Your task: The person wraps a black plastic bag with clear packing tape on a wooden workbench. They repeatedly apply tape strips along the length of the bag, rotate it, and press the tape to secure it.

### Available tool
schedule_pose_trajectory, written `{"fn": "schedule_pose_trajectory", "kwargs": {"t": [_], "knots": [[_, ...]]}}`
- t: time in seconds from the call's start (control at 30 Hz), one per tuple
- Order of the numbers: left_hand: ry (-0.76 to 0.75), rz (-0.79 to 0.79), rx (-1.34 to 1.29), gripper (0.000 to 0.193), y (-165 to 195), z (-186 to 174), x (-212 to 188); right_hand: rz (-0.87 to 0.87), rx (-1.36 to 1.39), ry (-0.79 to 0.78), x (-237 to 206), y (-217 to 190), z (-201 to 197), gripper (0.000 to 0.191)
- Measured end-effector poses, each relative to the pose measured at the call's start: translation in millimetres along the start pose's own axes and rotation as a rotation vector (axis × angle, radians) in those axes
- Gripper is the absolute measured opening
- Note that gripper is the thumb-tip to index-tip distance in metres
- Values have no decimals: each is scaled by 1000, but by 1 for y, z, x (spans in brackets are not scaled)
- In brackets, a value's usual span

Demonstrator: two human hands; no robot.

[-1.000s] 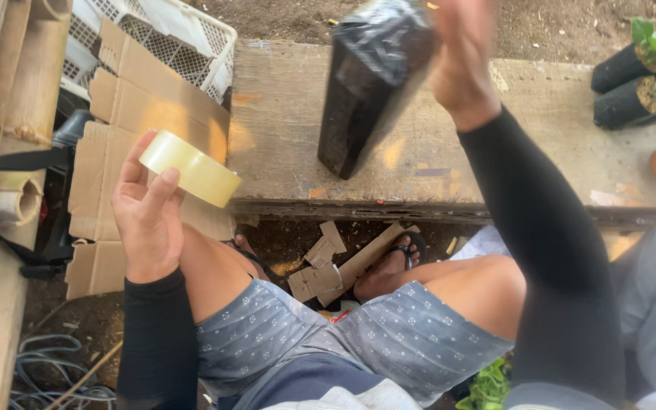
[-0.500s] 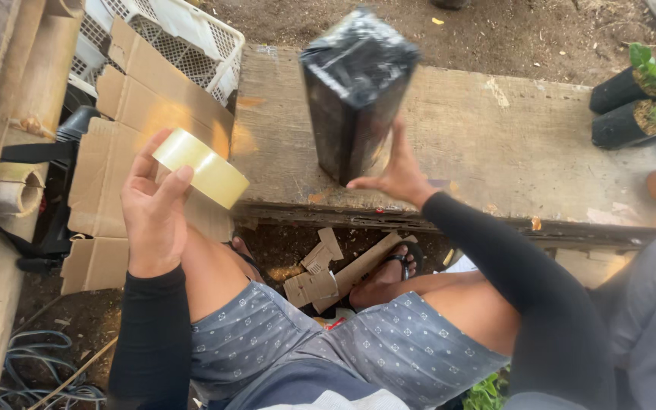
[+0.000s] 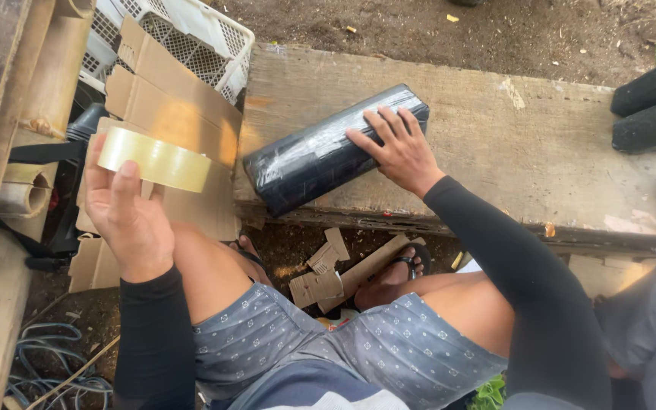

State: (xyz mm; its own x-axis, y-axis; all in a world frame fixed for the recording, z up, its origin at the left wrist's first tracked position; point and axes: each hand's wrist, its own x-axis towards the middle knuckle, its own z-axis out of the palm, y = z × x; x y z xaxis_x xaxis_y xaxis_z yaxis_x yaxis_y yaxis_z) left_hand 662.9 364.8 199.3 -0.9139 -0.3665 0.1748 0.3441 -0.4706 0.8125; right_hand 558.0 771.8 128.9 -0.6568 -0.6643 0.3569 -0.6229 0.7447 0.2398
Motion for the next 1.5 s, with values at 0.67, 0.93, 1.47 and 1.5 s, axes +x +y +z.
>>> {"fn": "schedule_pose_trajectory", "kwargs": {"t": [0.67,0.93,1.47,1.5], "knots": [[-148,-223,-38,59,-10,6,-16,415,-133,-499,-87,33,1,77],[-328,-231,28,95,-84,106,-61,395,932,-122,-69,-16,-115,68],[-400,-736,158,68,-174,170,-18,363,1052,-183,-102,-14,-85,66],[-381,-736,134,68,-173,170,-12,377,1058,-163,-101,-12,-82,66]]}}
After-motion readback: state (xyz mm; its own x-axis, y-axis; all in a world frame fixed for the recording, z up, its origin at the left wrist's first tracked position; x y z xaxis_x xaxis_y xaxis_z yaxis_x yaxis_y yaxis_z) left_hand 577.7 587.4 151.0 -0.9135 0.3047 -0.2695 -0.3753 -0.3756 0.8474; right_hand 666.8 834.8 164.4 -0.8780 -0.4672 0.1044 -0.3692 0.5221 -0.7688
